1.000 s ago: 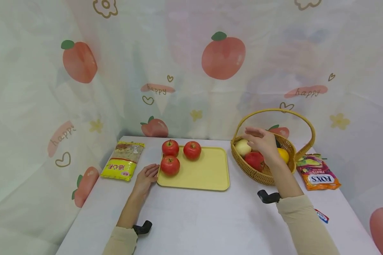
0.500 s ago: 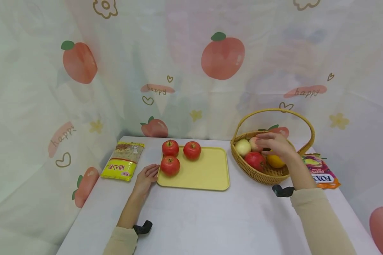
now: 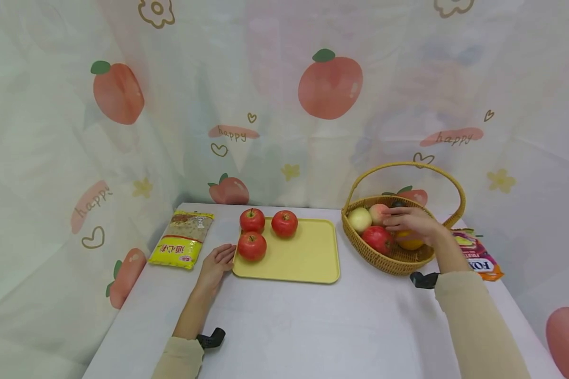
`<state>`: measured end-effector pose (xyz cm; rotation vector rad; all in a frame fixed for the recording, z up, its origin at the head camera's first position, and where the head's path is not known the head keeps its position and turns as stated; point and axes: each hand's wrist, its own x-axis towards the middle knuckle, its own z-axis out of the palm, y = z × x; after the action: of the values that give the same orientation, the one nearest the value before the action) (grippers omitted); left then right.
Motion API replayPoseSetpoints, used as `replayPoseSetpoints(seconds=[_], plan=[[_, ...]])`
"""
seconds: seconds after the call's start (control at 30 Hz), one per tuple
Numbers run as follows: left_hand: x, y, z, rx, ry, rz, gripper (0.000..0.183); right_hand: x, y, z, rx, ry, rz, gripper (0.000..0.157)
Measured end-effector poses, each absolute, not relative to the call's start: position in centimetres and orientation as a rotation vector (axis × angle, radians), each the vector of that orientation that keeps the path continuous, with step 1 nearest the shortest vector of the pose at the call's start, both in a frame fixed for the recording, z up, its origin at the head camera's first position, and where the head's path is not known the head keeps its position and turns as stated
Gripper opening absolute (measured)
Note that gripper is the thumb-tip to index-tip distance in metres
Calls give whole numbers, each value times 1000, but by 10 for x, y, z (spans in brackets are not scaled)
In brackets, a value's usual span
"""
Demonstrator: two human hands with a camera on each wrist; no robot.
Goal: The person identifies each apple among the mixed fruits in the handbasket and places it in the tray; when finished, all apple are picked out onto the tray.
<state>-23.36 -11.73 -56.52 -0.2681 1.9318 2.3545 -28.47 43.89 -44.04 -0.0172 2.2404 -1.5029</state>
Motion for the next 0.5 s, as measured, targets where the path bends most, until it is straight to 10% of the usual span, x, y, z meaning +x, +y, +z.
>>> replayPoseSetpoints(seconds=[0.5], plan=[[-236,-120,-570,-252,1907,2367,61,-302,452,-442,-108,2019,-1392,75]])
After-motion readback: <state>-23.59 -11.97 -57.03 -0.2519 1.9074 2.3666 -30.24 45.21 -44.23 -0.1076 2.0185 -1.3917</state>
